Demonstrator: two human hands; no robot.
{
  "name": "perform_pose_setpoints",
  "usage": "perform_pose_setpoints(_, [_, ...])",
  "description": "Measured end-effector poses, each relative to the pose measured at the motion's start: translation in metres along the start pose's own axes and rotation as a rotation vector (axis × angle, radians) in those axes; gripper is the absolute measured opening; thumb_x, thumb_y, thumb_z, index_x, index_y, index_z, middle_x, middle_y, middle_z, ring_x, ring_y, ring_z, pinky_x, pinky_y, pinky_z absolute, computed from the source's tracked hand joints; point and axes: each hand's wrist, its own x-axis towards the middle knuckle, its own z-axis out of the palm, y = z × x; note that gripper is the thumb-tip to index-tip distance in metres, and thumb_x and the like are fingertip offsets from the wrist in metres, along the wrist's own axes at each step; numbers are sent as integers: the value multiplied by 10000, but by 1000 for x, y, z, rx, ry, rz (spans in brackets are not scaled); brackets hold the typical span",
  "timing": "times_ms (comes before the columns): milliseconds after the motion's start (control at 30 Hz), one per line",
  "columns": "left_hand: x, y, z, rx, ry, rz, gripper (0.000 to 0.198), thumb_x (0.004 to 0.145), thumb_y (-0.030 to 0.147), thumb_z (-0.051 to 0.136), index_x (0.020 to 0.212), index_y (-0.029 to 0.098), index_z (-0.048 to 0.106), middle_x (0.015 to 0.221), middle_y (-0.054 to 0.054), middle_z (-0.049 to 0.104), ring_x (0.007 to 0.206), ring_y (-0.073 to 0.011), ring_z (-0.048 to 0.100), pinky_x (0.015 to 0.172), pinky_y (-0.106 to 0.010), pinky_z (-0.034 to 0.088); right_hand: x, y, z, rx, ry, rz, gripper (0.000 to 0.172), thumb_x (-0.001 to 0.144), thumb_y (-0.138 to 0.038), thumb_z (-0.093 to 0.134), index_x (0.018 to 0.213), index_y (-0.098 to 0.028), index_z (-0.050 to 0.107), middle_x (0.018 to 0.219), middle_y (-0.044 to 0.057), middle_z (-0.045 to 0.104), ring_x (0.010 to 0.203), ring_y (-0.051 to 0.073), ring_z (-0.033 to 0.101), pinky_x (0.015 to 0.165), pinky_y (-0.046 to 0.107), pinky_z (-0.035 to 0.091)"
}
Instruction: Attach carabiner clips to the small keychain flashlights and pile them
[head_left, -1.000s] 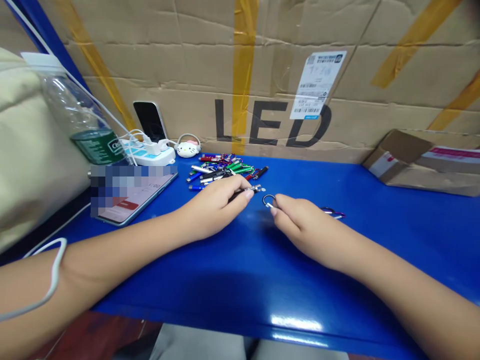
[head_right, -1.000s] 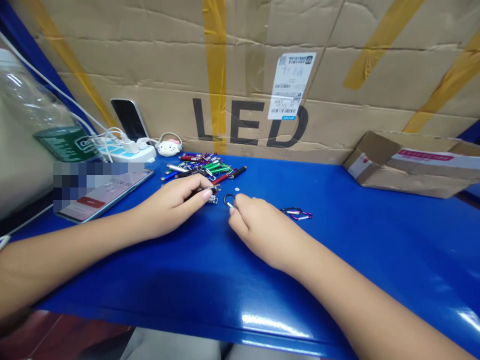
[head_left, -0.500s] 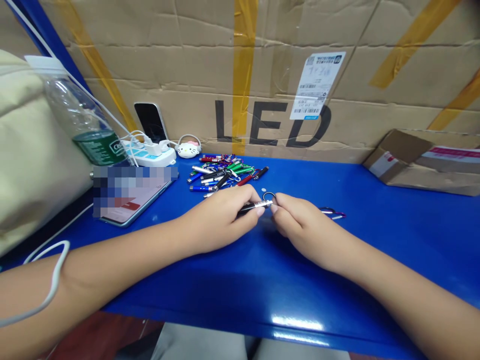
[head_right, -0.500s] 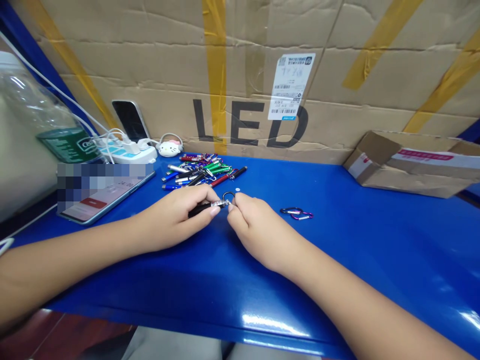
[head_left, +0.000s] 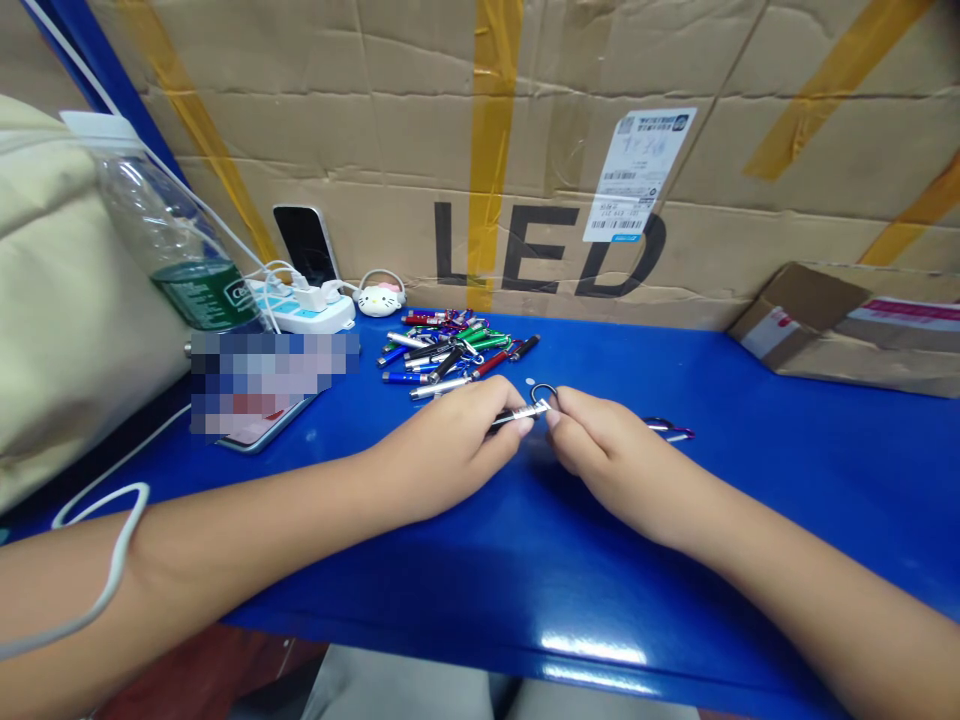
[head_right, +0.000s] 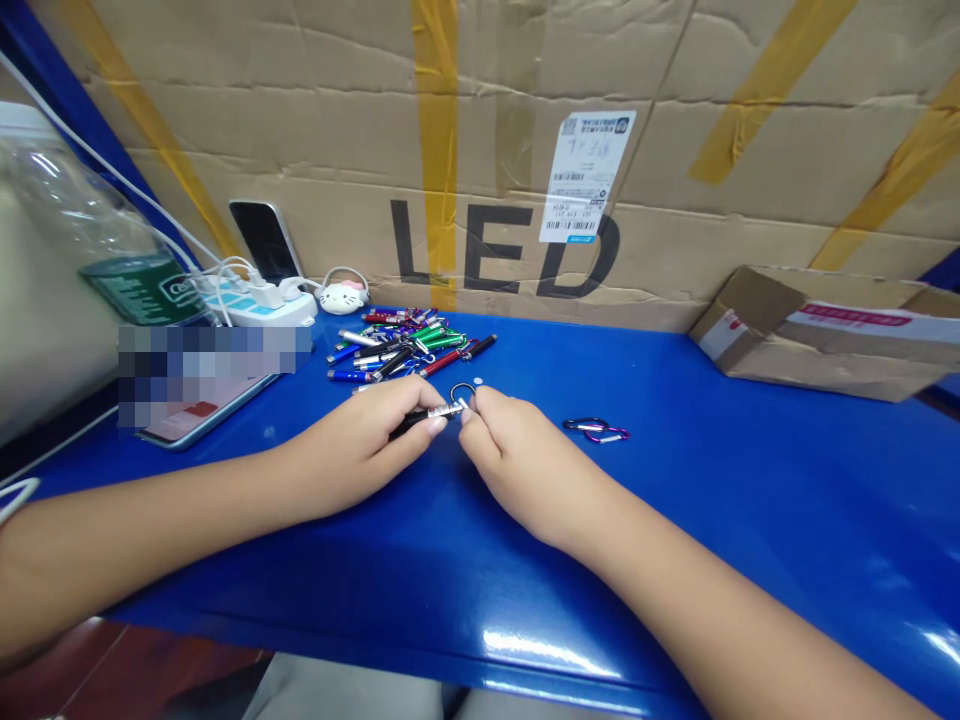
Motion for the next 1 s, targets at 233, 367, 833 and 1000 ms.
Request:
perform_pose_setpoints(233, [0, 3, 8, -42, 64, -87, 132, 927, 265, 422, 937, 178, 520, 896, -21, 606, 852, -163, 568, 765, -301, 443, 2, -1, -1, 10, 11, 4, 214, 906, -244, 315, 702, -218, 373, 672, -25, 499, 594, 123, 421, 569, 254, 333])
perform_pose_setpoints(367, [1, 5, 10, -66, 114, -109, 141, 933, 275, 412, 911, 188, 520, 881, -17, 600, 842, -163, 561, 771, -296, 448, 3, -1, -2, 28, 12, 1, 223, 910, -265, 308, 700, -218, 366, 680, -22, 501, 591, 120, 412, 568, 253, 336])
perform_pose_setpoints(833, [27, -25, -26, 198, 192, -89, 251, 915, 364, 440, 979, 172, 589, 951, -34, 654, 857, -182, 592, 773, -300, 435, 2, 22, -42, -245, -3, 192, 311, 853, -506, 431, 829, -211, 527, 795, 19, 626, 646, 154, 539, 560, 269, 377])
perform_pose_setpoints(1000, [47, -58, -41, 413, 187, -191, 305, 923, 352, 386, 1037, 147, 582, 1031, -95, 658, 946, -241, 589, 785, -347, 438, -7, 54, -72, -395, -260, 246, 192, 728, -368, 614, 853, -225, 644, 885, 31, 674, 746, 188, 594, 633, 286, 423])
